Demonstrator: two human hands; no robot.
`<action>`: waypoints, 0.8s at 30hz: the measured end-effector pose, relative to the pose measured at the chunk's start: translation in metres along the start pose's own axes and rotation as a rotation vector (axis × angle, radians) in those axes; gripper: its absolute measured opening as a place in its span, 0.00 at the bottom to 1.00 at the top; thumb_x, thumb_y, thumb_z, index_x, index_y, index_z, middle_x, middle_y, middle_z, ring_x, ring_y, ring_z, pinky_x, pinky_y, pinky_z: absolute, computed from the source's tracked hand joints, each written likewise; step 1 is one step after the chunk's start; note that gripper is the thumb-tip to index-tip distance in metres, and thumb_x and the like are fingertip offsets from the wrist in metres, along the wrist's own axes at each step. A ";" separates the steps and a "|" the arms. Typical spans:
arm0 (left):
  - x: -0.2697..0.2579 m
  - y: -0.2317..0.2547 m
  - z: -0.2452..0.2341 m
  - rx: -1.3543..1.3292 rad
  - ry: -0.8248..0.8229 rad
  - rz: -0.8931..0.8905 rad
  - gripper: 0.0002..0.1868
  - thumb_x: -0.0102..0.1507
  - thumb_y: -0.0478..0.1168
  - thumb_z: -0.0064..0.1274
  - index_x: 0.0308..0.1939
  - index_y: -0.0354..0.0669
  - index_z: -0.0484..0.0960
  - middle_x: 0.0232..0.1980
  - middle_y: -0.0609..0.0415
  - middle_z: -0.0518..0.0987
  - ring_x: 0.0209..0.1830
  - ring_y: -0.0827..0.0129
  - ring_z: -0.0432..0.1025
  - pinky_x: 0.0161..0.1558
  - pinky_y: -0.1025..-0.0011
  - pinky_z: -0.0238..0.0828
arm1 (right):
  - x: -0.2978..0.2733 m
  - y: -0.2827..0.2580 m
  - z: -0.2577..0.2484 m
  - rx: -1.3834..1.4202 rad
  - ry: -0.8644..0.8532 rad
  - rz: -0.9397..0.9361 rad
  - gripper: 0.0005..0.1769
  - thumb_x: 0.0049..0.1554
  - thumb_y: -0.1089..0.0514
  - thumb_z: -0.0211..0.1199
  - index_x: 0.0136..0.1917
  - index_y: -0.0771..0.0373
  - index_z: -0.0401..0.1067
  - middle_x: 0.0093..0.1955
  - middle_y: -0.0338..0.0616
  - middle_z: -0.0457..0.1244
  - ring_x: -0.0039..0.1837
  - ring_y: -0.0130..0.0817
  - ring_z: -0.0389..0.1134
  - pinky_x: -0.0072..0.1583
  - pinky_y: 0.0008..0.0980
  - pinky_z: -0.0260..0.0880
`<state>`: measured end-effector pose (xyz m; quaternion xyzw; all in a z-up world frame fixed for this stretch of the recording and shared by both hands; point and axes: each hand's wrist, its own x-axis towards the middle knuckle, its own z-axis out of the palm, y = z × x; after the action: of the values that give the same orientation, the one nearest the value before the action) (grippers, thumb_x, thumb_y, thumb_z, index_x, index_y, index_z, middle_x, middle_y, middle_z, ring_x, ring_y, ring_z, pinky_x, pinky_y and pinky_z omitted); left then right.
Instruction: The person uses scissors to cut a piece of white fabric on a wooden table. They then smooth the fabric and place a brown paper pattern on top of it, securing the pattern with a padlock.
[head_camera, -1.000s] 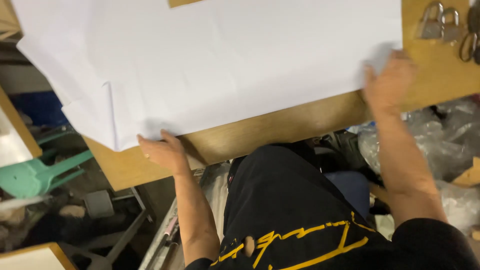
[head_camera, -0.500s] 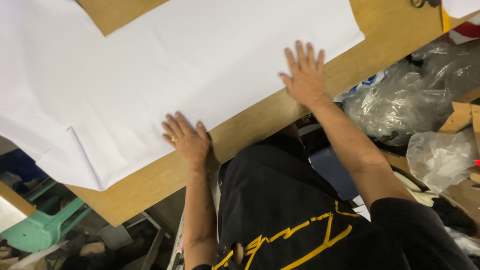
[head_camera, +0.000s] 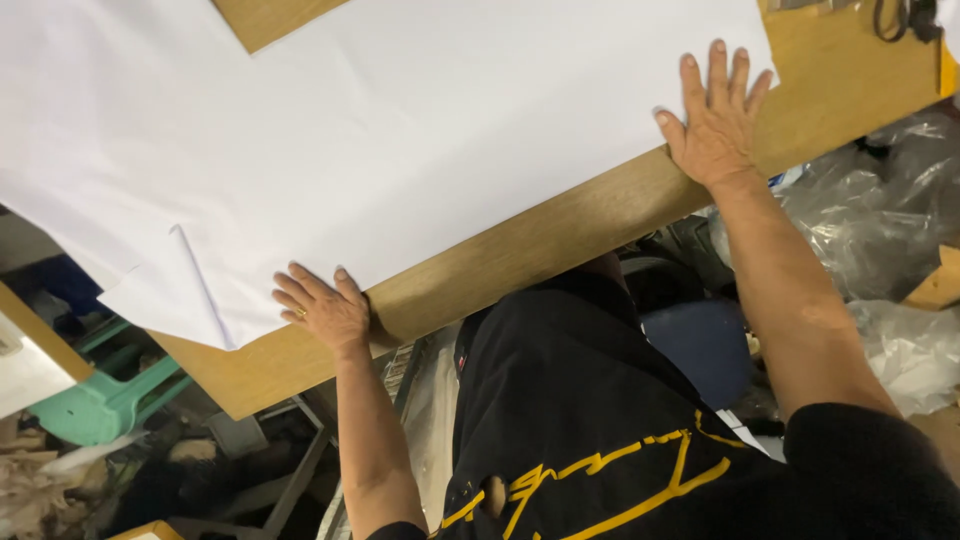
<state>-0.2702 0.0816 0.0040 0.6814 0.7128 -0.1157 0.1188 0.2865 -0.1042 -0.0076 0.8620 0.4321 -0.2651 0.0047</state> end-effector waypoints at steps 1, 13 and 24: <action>0.002 -0.008 0.009 0.010 0.110 0.058 0.46 0.72 0.68 0.19 0.82 0.39 0.40 0.84 0.38 0.37 0.83 0.37 0.32 0.76 0.34 0.30 | 0.003 0.013 0.017 -0.064 0.094 -0.061 0.45 0.70 0.26 0.27 0.90 0.48 0.26 0.88 0.47 0.17 0.88 0.55 0.18 0.80 0.69 0.15; 0.011 -0.020 0.012 -0.017 0.181 0.112 0.45 0.73 0.67 0.26 0.82 0.37 0.46 0.84 0.34 0.43 0.82 0.31 0.39 0.73 0.28 0.39 | 0.005 0.025 0.039 -0.131 0.197 -0.116 0.43 0.74 0.25 0.29 0.90 0.45 0.24 0.89 0.45 0.18 0.90 0.57 0.20 0.82 0.73 0.17; 0.000 0.021 0.005 -0.106 0.239 0.156 0.46 0.72 0.67 0.28 0.79 0.31 0.54 0.81 0.30 0.51 0.80 0.29 0.43 0.72 0.27 0.38 | -0.021 -0.082 0.008 -0.013 0.084 -0.136 0.46 0.66 0.26 0.27 0.87 0.52 0.32 0.87 0.54 0.26 0.87 0.57 0.25 0.78 0.67 0.17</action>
<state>-0.2489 0.0808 -0.0004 0.7363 0.6721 0.0138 0.0775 0.2112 -0.0706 0.0134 0.8411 0.4910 -0.2255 -0.0259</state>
